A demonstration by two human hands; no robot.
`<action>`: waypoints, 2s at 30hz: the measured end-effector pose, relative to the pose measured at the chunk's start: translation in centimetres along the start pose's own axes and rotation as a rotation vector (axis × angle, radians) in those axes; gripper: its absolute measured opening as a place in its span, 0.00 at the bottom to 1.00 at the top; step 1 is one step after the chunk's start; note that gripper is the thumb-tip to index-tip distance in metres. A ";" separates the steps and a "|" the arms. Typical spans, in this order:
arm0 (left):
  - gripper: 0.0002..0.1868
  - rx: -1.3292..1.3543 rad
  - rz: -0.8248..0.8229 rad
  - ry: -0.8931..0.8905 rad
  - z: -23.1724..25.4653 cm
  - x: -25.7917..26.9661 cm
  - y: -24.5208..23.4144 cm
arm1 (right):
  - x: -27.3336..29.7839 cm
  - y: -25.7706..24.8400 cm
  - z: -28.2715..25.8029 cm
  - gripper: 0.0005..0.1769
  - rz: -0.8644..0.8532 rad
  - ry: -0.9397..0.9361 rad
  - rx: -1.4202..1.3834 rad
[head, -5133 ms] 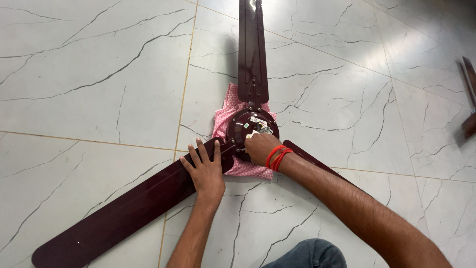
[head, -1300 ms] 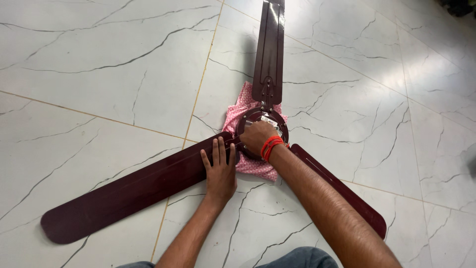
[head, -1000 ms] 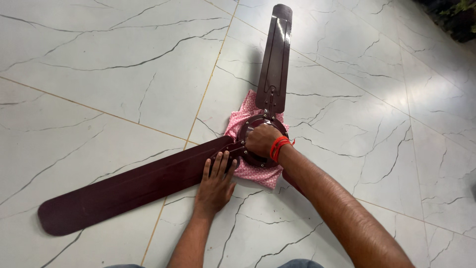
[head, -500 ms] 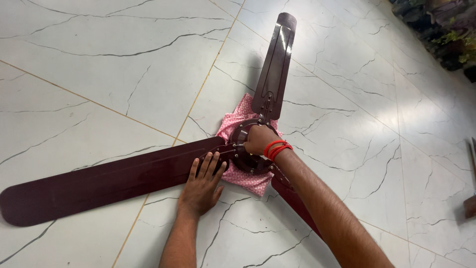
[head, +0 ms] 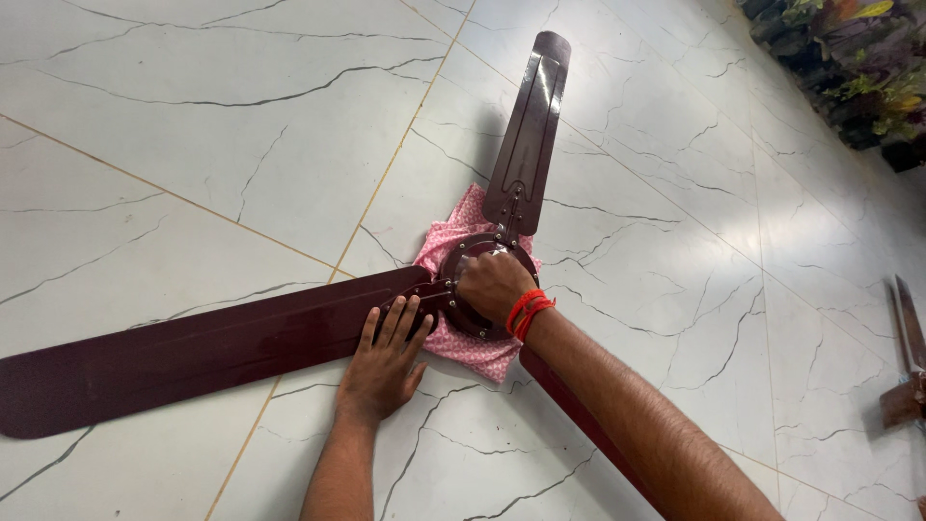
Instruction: The person uses a screwdriver to tighten screws on the central hub of a ceiling fan lying on the floor. They rotate the fan to access different blade attachment points and continue tightening the screws.
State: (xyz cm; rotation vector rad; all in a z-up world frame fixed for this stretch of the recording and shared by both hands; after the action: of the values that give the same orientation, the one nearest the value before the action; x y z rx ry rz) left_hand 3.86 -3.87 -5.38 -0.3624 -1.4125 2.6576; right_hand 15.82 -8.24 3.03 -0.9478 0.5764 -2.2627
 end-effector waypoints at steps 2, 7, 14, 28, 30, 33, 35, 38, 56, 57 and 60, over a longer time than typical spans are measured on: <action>0.43 0.011 -0.002 0.001 -0.1 -0.1 0.0 | 0.3 -1.0 -1.1 0.15 0.107 -0.062 0.107; 0.44 0.022 -0.022 -0.010 -0.1 -0.1 0.2 | 0.4 1.0 1.6 0.11 0.034 0.230 -0.269; 0.43 0.012 -0.031 -0.001 0.0 -0.1 0.2 | -0.6 6.5 5.4 0.09 -0.084 0.426 -1.067; 0.43 0.005 -0.009 0.009 0.1 -0.1 -0.3 | -0.2 3.5 1.4 0.08 -0.227 0.270 -0.475; 0.43 -0.009 0.003 0.018 0.3 0.0 -0.5 | -0.5 1.9 1.0 0.07 -0.182 0.178 -0.329; 0.44 -0.014 0.044 0.029 0.3 0.1 -0.7 | -1.4 0.8 0.3 0.10 -0.171 0.062 -0.179; 0.44 -0.019 0.053 0.030 0.4 0.2 -0.8 | -1.8 0.2 -0.2 0.10 -0.103 -0.018 -0.097; 0.44 -0.003 0.069 0.043 0.4 0.2 -0.9 | -1.6 1.6 0.6 0.11 -0.166 0.093 -0.225; 0.44 0.005 0.023 0.030 0.1 0.0 -0.1 | 0.1 2.6 3.2 0.15 -0.225 0.305 -0.397; 0.44 0.001 0.027 0.027 0.1 0.0 -0.2 | 0.0 2.0 2.7 0.12 -0.206 0.242 -0.314; 0.44 -0.008 0.040 0.032 0.2 0.0 -0.4 | -0.6 0.6 1.3 0.06 -0.095 0.085 -0.115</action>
State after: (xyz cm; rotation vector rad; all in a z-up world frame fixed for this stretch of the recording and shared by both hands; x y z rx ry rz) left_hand 3.78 -3.76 -4.94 -0.4362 -1.4217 2.6654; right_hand 17.37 -8.46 3.24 -0.9566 0.7195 -2.3856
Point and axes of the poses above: each hand's wrist, its own x-axis away from the middle knuckle, its own y-axis out of the palm, z = x × y, the point moved 10 cm from there along -x, towards the middle knuckle, and after that the axes turned 13 degrees about x, right-handed, at the moved point
